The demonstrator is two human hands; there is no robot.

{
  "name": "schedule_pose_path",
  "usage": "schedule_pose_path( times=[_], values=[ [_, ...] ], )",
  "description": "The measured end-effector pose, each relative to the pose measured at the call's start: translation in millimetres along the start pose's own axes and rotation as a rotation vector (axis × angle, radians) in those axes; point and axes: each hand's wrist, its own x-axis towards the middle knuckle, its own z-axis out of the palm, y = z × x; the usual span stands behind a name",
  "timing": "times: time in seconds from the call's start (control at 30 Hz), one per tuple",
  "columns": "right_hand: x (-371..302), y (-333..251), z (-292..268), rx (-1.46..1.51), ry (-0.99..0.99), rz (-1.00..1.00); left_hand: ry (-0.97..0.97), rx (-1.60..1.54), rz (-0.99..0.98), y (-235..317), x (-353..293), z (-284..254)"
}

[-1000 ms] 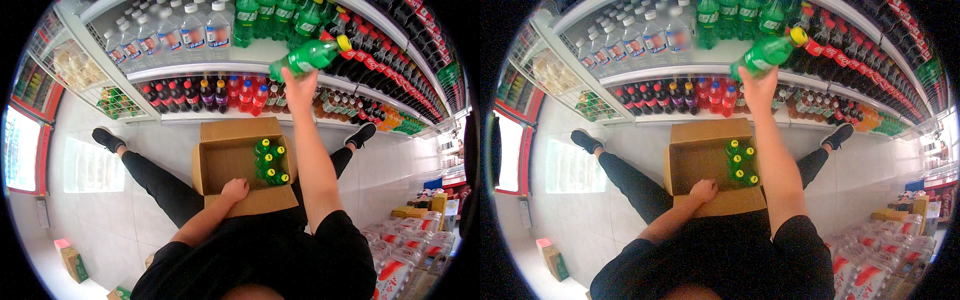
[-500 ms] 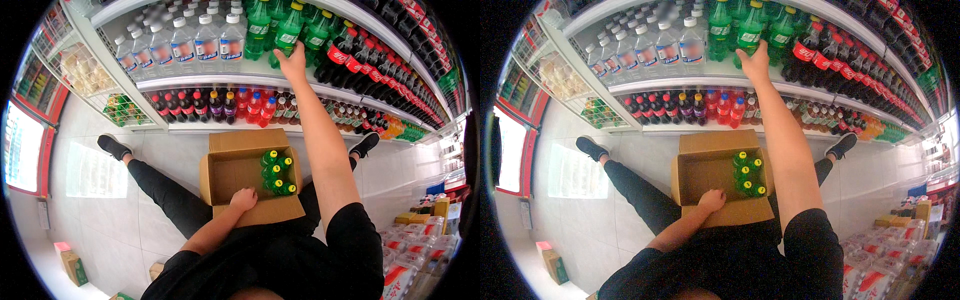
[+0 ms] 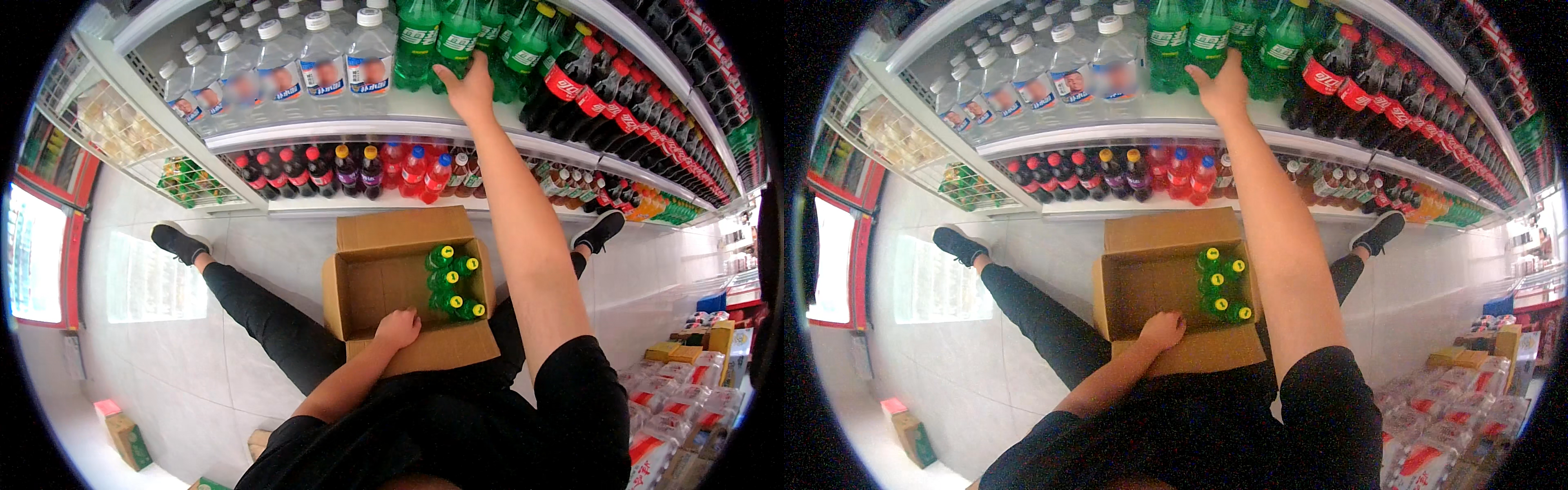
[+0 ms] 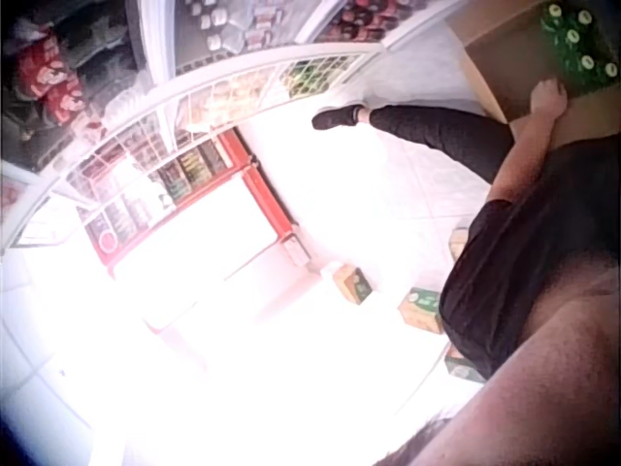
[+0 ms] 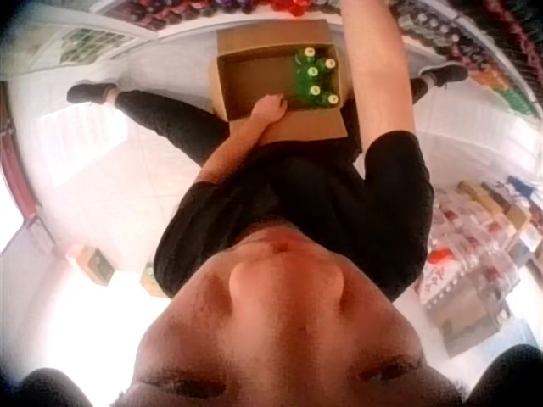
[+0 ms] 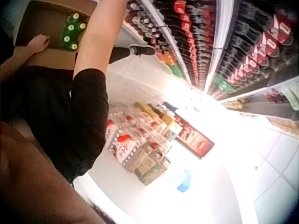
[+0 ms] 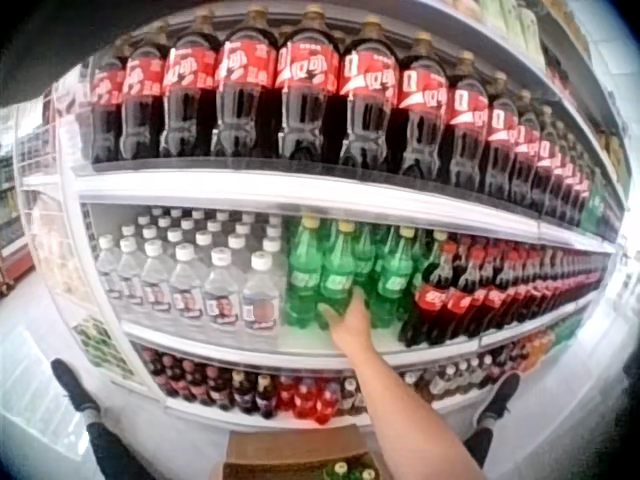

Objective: The person sits on the floor in front of an open refrigerator and repeatedly picks up green soda bottles from a cardboard box. They place the bottles one by one onto the middle shelf of the refrigerator, arranging them in rows.

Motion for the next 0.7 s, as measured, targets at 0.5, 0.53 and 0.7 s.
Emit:
schedule_pose_path(
  times=[0.5,0.53,0.7],
  values=[
    [-4.2,-11.7,-2.6,0.088,0.232,-0.085,0.111,-0.013,0.116,-37.7,18.7,38.6],
    [-8.4,-23.9,5.9,0.157,0.267,-0.133,0.173,-0.003,0.164,-71.3,28.7,69.4],
    [-76.6,-27.7,-31.8,0.088,0.418,-0.365,0.067,0.015,-0.006,-6.8,3.2,9.5]
  ],
)
